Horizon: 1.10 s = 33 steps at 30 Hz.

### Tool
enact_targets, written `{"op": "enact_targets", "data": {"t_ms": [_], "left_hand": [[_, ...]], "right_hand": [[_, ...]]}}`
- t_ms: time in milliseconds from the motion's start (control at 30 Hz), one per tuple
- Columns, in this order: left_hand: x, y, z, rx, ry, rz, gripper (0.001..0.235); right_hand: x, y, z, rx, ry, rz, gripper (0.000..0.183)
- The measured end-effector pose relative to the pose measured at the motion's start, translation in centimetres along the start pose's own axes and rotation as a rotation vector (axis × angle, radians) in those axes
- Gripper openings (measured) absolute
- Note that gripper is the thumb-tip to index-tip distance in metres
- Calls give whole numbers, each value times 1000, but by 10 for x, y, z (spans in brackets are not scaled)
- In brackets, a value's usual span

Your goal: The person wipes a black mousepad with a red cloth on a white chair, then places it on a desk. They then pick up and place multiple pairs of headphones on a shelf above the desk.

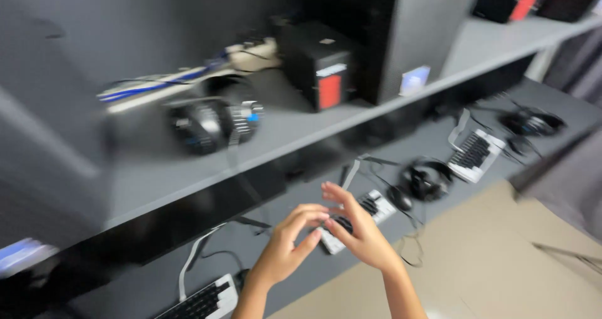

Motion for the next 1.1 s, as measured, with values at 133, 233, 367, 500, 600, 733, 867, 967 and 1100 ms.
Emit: {"op": "enact_targets", "data": {"t_ms": [133, 233, 367, 500, 600, 733, 867, 967, 1100], "left_hand": [[37, 54, -77, -70, 144, 96, 32], [58, 99, -142, -131, 212, 189, 36], [91, 155, -229, -242, 281, 280, 37], [126, 216, -300, -368, 271, 390, 35], [153, 226, -328, -396, 267, 397, 33], [172, 263, -355, -417, 237, 429, 35], [183, 320, -370, -541, 148, 568, 37], [197, 362, -367, -492, 101, 648, 43], [212, 422, -363, -474, 5, 702, 51]], "right_hand": [[-66, -63, 44, -48, -64, -206, 64], [-120, -110, 80, -92, -102, -378, 64], [-192, -170, 135, -128, -123, -560, 65], [-241, -224, 193, -96, -132, -662, 64], [-269, -245, 220, -68, -148, -712, 64], [-300, -288, 243, -55, -171, -739, 64], [-316, -332, 262, 7, -174, -758, 65], [-306, -358, 281, 35, -173, -770, 65], [-299, -411, 295, 109, -151, -760, 68]]}}
Point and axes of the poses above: each hand's wrist, its own x-axis towards the middle knuckle, its own z-axis out of the back of the hand, y = z × x, the point moved 9 cm from there along x, towards the middle knuckle, and after that the axes turned 13 degrees about y, right-handed, at the moved point
